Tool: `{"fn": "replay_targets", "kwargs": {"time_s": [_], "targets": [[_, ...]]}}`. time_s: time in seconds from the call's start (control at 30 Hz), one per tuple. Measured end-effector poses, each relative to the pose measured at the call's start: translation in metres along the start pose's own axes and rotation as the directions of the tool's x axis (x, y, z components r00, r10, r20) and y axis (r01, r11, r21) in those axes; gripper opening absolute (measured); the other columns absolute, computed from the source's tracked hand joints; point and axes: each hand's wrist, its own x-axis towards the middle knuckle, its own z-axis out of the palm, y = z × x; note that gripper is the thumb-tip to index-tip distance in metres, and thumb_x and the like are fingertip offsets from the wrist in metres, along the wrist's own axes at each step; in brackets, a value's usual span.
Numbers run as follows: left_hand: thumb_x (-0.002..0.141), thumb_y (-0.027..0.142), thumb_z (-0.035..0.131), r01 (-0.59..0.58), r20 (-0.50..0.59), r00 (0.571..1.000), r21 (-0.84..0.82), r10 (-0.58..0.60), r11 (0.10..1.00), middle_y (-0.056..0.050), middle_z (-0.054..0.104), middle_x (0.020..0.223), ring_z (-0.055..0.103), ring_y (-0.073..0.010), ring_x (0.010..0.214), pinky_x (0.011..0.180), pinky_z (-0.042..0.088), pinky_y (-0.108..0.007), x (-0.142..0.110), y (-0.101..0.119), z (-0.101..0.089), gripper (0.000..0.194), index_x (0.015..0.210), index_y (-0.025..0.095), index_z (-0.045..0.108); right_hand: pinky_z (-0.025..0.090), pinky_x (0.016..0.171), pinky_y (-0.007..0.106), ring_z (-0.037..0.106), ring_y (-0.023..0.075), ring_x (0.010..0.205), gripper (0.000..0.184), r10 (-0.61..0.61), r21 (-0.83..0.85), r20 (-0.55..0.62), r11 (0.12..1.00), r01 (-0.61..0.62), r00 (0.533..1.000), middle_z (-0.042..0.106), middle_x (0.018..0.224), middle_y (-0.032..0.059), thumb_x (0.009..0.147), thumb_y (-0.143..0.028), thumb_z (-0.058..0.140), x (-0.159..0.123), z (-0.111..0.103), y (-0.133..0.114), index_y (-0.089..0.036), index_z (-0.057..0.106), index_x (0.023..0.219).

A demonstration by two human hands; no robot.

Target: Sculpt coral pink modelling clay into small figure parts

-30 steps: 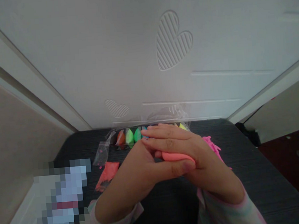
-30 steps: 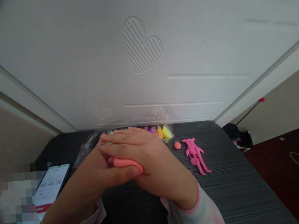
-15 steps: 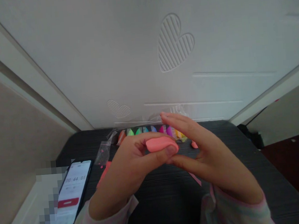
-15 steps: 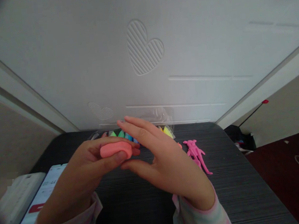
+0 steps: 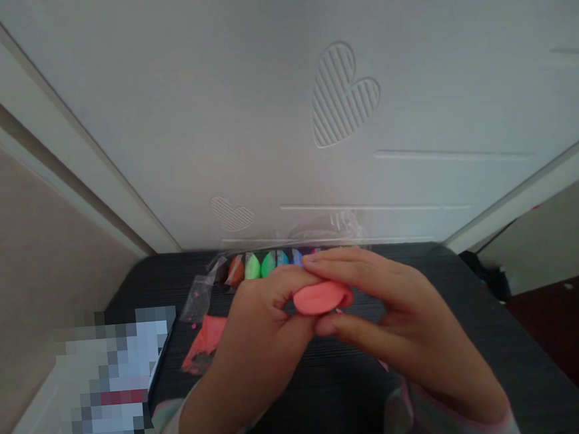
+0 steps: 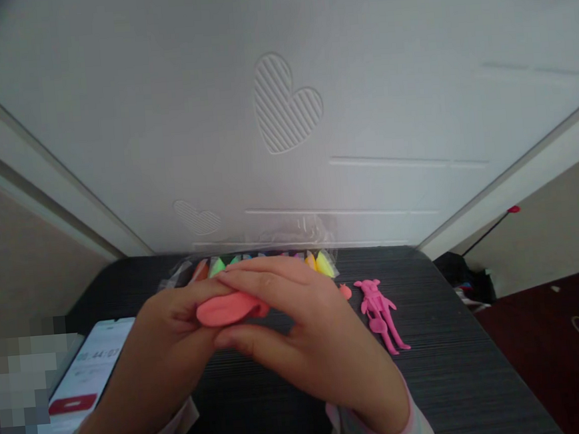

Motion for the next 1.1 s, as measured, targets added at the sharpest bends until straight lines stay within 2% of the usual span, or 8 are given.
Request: {"fn": "replay_targets", "kwargs": {"time_s": [0.23, 0.33, 0.47, 0.67, 0.8, 0.93, 1.03, 1.1], "targets": [[0.078, 0.028, 0.051, 0.008, 0.045, 0.999, 0.352, -0.025, 0.936, 0.0, 0.066, 0.069, 0.059, -0.0162, 0.066, 0.061, 0.04, -0.026, 0.003, -0.001, 0.001, 0.018, 0.068, 0.019, 0.064, 0.049, 0.076, 0.02, 0.06, 0.0111, 0.084, 0.012, -0.008, 0.002, -0.084, 1.0, 0.009, 0.996, 0.065, 0.089, 0.0005, 0.078, -0.02, 0.061, 0.003, 0.005, -0.001, -0.021, 0.065, 0.089], [0.08, 0.031, 0.05, 0.006, 0.099, 0.994, 0.313, -0.039, 0.95, 0.0, 0.066, 0.071, 0.059, -0.0155, 0.068, 0.062, 0.039, -0.025, 0.001, 0.002, 0.002, 0.021, 0.07, 0.019, 0.064, 0.048, 0.07, 0.021, 0.059, 0.0108, 0.076, 0.007, 0.02, 0.028, -0.094, 0.999, -0.018, 0.995, 0.063, 0.08, -0.0014, 0.08, -0.018, 0.058, 0.002, 0.005, -0.001, -0.022, 0.063, 0.083], [0.079, 0.034, 0.053, 0.038, 0.155, 0.985, 0.222, -0.074, 0.974, 0.003, 0.064, 0.063, 0.056, -0.0123, 0.06, 0.059, 0.038, -0.023, -0.001, 0.006, 0.003, 0.023, 0.066, 0.019, 0.064, 0.046, 0.061, 0.02, 0.057, 0.0092, 0.066, 0.007, 0.185, 0.211, -0.168, 0.966, -0.147, 0.968, 0.061, 0.071, -0.0032, 0.082, -0.017, 0.054, 0.0, 0.008, -0.001, -0.021, 0.058, 0.08], [0.078, 0.026, 0.057, 0.077, 0.253, 0.965, -0.042, -0.064, 0.996, 0.006, 0.067, 0.069, 0.057, -0.0092, 0.063, 0.064, 0.042, -0.019, -0.001, 0.011, -0.002, 0.015, 0.068, 0.02, 0.066, 0.043, 0.048, 0.015, 0.052, 0.0062, 0.055, 0.003, 0.456, 0.706, -0.295, 0.696, -0.13, 0.84, 0.057, 0.066, -0.0048, 0.079, -0.027, 0.059, 0.001, 0.008, 0.003, -0.025, 0.061, 0.077], [0.076, 0.025, 0.058, 0.121, 0.277, 0.956, -0.06, -0.1, 0.991, 0.005, 0.068, 0.068, 0.06, -0.0103, 0.065, 0.067, 0.044, -0.02, 0.002, 0.013, -0.005, 0.015, 0.065, 0.019, 0.067, 0.041, 0.046, 0.017, 0.045, 0.0057, 0.048, 0.009, 0.522, 0.83, -0.347, 0.558, -0.004, 0.779, 0.047, 0.056, -0.0062, 0.078, -0.031, 0.059, 0.002, -0.001, 0.008, -0.024, 0.061, 0.074], [0.076, 0.025, 0.057, 0.106, 0.222, 0.97, -0.017, -0.099, 0.994, 0.004, 0.069, 0.069, 0.061, -0.0125, 0.068, 0.069, 0.045, -0.022, 0.002, 0.013, -0.006, 0.015, 0.066, 0.02, 0.068, 0.045, 0.054, 0.018, 0.053, 0.0076, 0.06, 0.009, 0.476, 0.741, -0.35, 0.667, -0.072, 0.807, 0.057, 0.068, -0.0046, 0.08, -0.031, 0.057, -0.002, -0.006, 0.008, -0.028, 0.062, 0.087], [0.076, 0.026, 0.056, 0.061, 0.173, 0.982, 0.061, -0.071, 0.996, 0.004, 0.069, 0.069, 0.061, -0.0136, 0.068, 0.07, 0.045, -0.024, 0.0, 0.01, -0.004, 0.016, 0.067, 0.021, 0.069, 0.047, 0.065, 0.022, 0.058, 0.0116, 0.076, 0.024, 0.386, 0.528, -0.18, 0.814, -0.242, 0.905, 0.062, 0.084, -0.003, 0.074, -0.03, 0.064, -0.004, -0.005, 0.004, -0.031, 0.061, 0.098], [0.076, 0.028, 0.057, 0.037, 0.162, 0.985, 0.106, -0.054, 0.994, 0.004, 0.069, 0.068, 0.061, -0.0143, 0.067, 0.068, 0.044, -0.024, 0.0, 0.009, -0.003, 0.015, 0.07, 0.023, 0.07, 0.046, 0.07, 0.025, 0.058, 0.0135, 0.079, 0.028, 0.347, 0.374, -0.067, 0.878, -0.299, 0.936, 0.062, 0.087, -0.0021, 0.07, -0.029, 0.068, -0.004, -0.003, 0.002, -0.029, 0.062, 0.097]]}}
